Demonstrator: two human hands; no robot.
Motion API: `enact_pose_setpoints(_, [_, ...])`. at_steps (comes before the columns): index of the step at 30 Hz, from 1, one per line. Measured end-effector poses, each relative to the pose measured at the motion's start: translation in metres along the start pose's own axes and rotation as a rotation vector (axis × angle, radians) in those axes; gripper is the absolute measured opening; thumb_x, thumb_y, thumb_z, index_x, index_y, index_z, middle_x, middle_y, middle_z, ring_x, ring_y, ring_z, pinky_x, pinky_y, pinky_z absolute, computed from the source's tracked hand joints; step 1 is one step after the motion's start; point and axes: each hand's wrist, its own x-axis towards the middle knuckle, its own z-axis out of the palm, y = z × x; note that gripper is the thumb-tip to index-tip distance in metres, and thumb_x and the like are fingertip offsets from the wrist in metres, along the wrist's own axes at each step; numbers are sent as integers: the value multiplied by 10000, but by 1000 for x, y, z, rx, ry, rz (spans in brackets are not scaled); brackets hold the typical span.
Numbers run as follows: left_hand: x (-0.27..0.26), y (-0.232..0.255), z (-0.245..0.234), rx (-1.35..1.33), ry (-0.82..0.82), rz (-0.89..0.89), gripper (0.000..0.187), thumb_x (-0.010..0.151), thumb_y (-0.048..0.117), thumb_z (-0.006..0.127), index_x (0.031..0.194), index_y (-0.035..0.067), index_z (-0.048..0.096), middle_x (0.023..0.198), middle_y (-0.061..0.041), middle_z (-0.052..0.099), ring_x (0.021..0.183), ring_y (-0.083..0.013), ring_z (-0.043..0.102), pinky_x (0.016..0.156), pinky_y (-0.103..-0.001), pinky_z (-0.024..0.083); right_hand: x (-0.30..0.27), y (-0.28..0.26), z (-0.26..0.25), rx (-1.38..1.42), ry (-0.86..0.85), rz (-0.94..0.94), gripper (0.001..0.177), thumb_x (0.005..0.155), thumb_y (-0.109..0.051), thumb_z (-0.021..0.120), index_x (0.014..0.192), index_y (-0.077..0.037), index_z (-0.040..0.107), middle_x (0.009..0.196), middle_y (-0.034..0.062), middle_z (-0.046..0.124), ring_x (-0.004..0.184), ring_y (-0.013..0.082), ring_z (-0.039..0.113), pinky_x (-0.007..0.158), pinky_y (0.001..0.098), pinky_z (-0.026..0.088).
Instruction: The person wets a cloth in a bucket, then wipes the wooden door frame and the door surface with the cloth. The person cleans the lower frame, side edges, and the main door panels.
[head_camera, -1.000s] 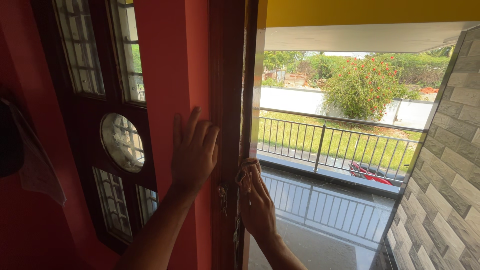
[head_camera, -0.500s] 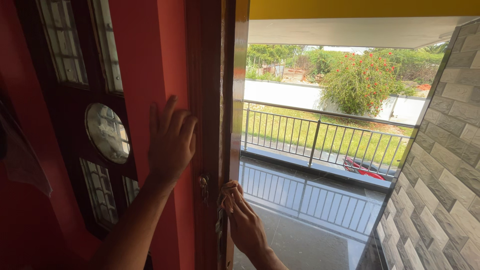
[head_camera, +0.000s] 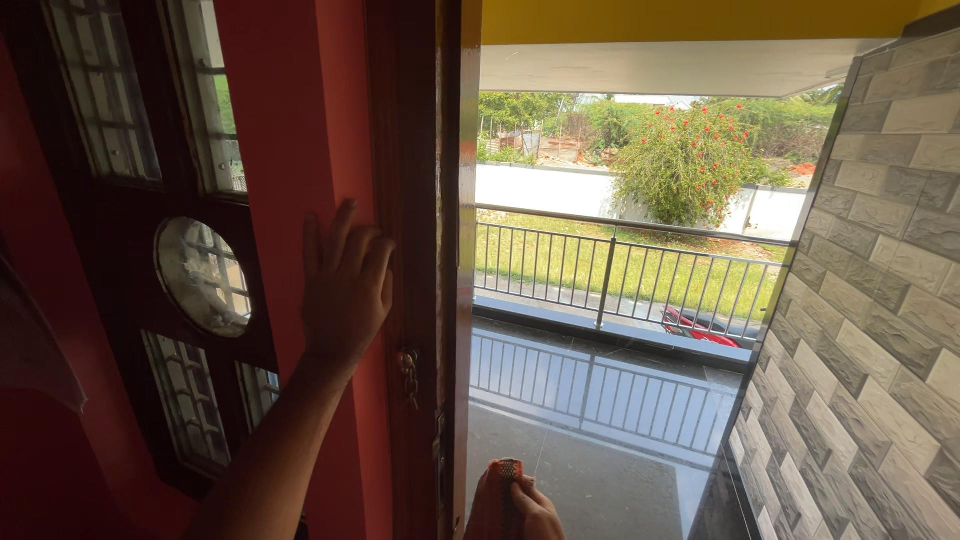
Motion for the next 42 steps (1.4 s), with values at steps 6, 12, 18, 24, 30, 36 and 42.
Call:
enact_pose_setpoints(6, [0, 3, 0, 90, -82, 37, 237, 980, 204, 666, 1192, 97, 667, 1262, -100, 619, 1484, -281, 406, 1262, -606, 252, -37, -1, 6, 74, 137, -76, 444, 992, -126, 567, 1391, 66, 592, 1320, 221, 687, 1218, 324, 664, 1063, 438, 516])
enact_pose_setpoints(12, [-3, 21, -31, -71, -161, -28, 319, 913, 183, 670, 1201, 51, 640, 1266, -145, 589, 1475, -314, 419, 1228, -633, 233, -158, -4, 59, 153, 195, -79, 443, 931, -34, 590, 1368, 34, 567, 1212, 199, 695, 1125, 350, 701, 991, 532, 597])
enact_pose_setpoints(18, [-42, 131, -76, -878, -155, -328, 246, 955, 51, 601, 1198, 12, 609, 1251, -222, 549, 1233, -356, 581, 1041, -486, 525, -302, -50, 72, 155, 325, -239, 387, 957, -128, 503, 1333, -54, 560, 1206, 171, 682, 1065, 326, 712, 926, 523, 601])
enact_pose_setpoints(24, [-116, 284, -178, -1504, -775, -505, 390, 978, 342, 601, 1246, 61, 644, 1311, -161, 642, 1222, -323, 649, 1026, -442, 534, -409, -113, 73, 150, 489, -457, 368, 1009, -221, 459, 1344, -118, 568, 1245, 95, 675, 1131, 263, 674, 984, 500, 532])
enact_pose_setpoints(30, [-144, 391, -259, -2094, -1432, -741, 756, 1008, 541, 499, 1582, 137, 217, 1575, -134, 366, 1476, -294, 369, 1155, -450, 404, -491, -121, 70, -27, 436, -657, 629, 1048, -537, 354, 1560, -180, 426, 1599, -40, 490, 1491, 124, 434, 1235, 317, 309])
enact_pose_setpoints(36, [-180, 447, -342, -2297, -1660, -1022, 704, 944, 486, 519, 1557, 171, 378, 1409, -142, 612, 1308, -284, 601, 1044, -428, 521, -597, -111, 84, -263, 830, -403, 705, 1053, -571, 196, 1535, -117, 437, 1562, 157, 502, 1460, 234, 468, 1208, 389, 361])
enact_pose_setpoints(42, [-211, 448, -398, -2655, -1719, -1661, 595, 1053, 502, 340, 1423, 61, 491, 1260, -168, 655, 1185, -294, 646, 970, -458, 584, -679, -91, 74, -535, 1017, -406, 653, 1039, -476, 243, 1337, -86, 674, 1310, 121, 745, 1300, 242, 661, 1141, 358, 429])
